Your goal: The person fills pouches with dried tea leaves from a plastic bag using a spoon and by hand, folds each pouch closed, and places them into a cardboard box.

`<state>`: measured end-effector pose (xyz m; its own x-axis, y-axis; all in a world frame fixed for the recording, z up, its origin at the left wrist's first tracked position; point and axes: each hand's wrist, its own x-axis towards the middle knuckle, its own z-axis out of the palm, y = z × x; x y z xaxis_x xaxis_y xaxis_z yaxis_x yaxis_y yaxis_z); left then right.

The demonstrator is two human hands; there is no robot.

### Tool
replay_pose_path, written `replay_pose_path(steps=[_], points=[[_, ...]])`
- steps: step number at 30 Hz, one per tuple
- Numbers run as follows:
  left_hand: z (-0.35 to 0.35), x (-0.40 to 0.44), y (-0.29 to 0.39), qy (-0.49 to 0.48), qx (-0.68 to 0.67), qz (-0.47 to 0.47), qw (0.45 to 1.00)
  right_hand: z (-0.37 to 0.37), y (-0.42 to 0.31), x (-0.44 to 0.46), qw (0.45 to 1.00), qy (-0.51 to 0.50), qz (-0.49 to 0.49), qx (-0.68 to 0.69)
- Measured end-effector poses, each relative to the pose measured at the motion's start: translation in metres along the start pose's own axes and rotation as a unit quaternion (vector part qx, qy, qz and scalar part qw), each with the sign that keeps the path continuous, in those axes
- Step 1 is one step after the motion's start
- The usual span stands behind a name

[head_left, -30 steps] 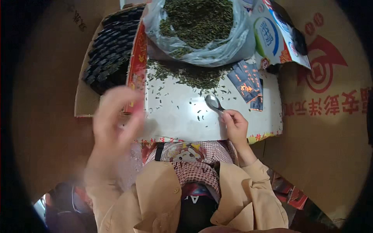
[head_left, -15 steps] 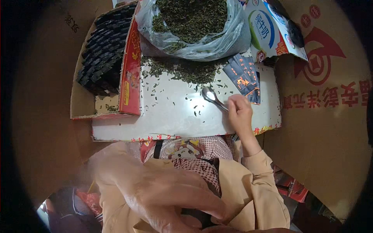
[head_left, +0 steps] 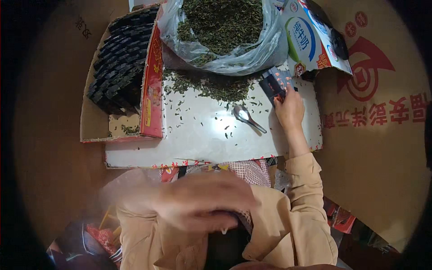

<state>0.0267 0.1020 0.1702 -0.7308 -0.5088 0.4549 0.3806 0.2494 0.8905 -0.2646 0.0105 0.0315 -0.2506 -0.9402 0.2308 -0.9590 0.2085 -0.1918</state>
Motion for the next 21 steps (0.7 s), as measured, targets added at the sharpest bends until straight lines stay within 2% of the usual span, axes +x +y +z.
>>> replay_pose_path(steps=[2, 4, 5, 7, 9, 11, 12, 14, 15, 17, 18, 21], points=[[-0.007, -0.002, -0.019, 0.046, 0.057, -0.047, 0.996, 0.007, 0.014, 0.000, 0.999, -0.003, 0.005, 0.041], [-0.005, -0.009, -0.046, 0.142, 0.103, -0.135, 0.975, 0.004, 0.019, -0.002, 0.997, -0.007, 0.008, 0.082], [-0.005, -0.011, -0.062, 0.143, 0.102, -0.133, 0.975, -0.003, 0.016, -0.008, 0.991, 0.006, 0.017, 0.134], [-0.007, -0.013, -0.093, 0.232, 0.068, -0.290, 0.926, -0.018, 0.008, -0.021, 0.983, 0.017, 0.023, 0.183], [-0.006, -0.010, -0.111, 0.265, 0.067, -0.284, 0.919, -0.027, -0.009, -0.040, 0.935, 0.068, 0.010, 0.348], [-0.005, -0.004, -0.129, 0.315, 0.037, -0.292, 0.902, -0.027, -0.034, -0.059, 0.905, 0.073, 0.006, 0.419], [-0.003, -0.001, -0.137, 0.316, 0.037, -0.292, 0.902, -0.043, -0.057, -0.069, 0.889, 0.022, 0.038, 0.456], [-0.002, 0.005, -0.148, 0.394, -0.001, -0.179, 0.902, -0.035, -0.078, -0.084, 0.876, 0.013, -0.016, 0.483], [-0.007, 0.010, -0.145, 0.364, -0.068, -0.157, 0.916, -0.025, -0.083, -0.090, 0.876, 0.021, -0.057, 0.479], [-0.005, 0.013, -0.135, 0.399, -0.054, -0.176, 0.899, -0.024, -0.094, -0.094, 0.871, 0.034, -0.124, 0.474], [-0.005, 0.013, -0.134, 0.432, -0.041, -0.192, 0.880, -0.022, -0.094, -0.093, 0.871, 0.034, -0.124, 0.475], [-0.011, 0.002, -0.134, 0.427, -0.035, -0.224, 0.875, -0.019, -0.091, -0.093, 0.854, -0.024, -0.128, 0.504]])
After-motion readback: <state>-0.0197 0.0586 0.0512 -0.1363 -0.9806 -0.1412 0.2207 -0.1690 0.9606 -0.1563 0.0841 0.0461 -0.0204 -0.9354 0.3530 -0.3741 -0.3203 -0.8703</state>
